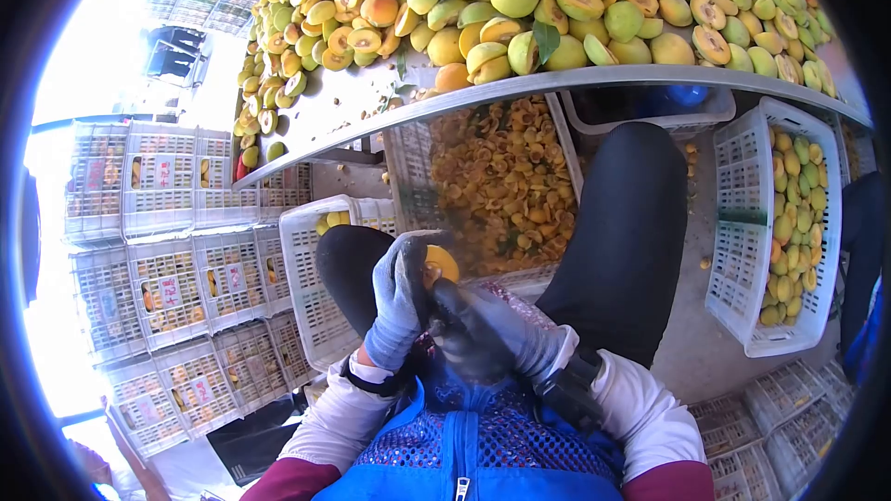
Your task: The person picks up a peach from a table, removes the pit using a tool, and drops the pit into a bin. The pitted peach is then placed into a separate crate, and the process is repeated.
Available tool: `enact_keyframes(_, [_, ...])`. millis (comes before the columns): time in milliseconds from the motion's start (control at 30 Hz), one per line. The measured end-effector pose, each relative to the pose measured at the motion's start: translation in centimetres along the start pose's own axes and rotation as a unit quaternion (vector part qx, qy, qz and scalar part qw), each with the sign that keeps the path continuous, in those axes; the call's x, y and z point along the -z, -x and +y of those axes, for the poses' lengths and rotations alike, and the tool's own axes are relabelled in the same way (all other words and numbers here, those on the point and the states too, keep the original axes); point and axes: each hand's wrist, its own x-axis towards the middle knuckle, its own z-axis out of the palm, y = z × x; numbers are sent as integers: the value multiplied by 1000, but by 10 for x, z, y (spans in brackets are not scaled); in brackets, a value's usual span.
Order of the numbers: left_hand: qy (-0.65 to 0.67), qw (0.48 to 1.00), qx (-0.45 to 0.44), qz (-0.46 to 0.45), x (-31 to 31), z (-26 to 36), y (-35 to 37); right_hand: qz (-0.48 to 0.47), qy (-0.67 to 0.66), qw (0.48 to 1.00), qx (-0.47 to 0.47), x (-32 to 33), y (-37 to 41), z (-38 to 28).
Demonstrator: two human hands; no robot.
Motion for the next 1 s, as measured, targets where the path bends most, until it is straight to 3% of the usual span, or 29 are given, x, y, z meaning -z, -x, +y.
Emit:
enact_keyframes(33, [47, 998, 48, -13, 0, 8, -1, -108, -113, 986, -63, 24, -8, 6])
enact_keyframes(100, [118, 988, 100, 6, 0, 11, -3, -217, -253, 935, -124, 22, -11, 0])
enact_keyframes(133, [142, 984, 104, 38, -1, 5, 2, -232, -225, 941, -100, 19, -10, -3])
enact_keyframes(200, [-113, 989, 29, 88, 19, -44, 11, -261, -169, 949, -50, 17, -8, -9])
enact_keyframes(267, [109, 959, 50, 256, 53, -37, 2, -189, -157, 969, -15, 43, -14, -10])
enact_keyframes(333, [-144, 946, 41, 287, 119, -32, -8, -146, -155, 977, -4, 60, -19, -14])
enact_keyframes(367, [-363, 899, 74, 234, 153, -39, -10, -53, -117, 992, 10, 48, -14, -17])
enact_keyframes(400, [-538, 785, 225, 209, 166, -35, -19, -37, -98, 994, 6, 43, -14, -21])
enact_keyframes(467, [-577, 760, 193, 226, 178, -44, -33, -1, -70, 998, -4, 34, -16, -27])
enact_keyframes(500, [-524, 811, 141, 220, 174, -40, -46, 59, -64, 996, -8, 28, -16, -32])
enact_keyframes(567, [-432, 882, 5, 188, 132, -13, -91, 85, -45, 995, -7, 36, -23, -34])
enact_keyframes(600, [-367, 919, 39, 142, 113, -2, -117, 100, -36, 994, -10, 47, -26, -28])
enact_keyframes(633, [-392, 910, 94, 95, 98, 10, -146, 174, -11, 985, -3, 61, -31, -21])
enact_keyframes(667, [-395, 915, 11, 79, 88, 5, -179, 247, 15, 969, 0, 74, -37, -15])
enact_keyframes(700, [-388, 918, 7, 83, 80, 3, -212, 251, 61, 965, 36, 76, -36, -17])
enact_keyframes(800, [-535, 841, 44, 58, 60, -5, -291, 258, 193, 936, 142, 79, -33, -22])
enact_keyframes(867, [-570, 814, 42, 102, 62, -37, -313, 265, 183, 932, 169, 75, -30, -30])
enact_keyframes(933, [-530, 844, 60, 53, 76, -35, -320, 278, 73, 945, 156, 61, -24, -41])
enact_keyframes(1000, [-520, 854, 14, -25, 93, -39, -311, 271, 33, 946, 174, 70, -26, -36])
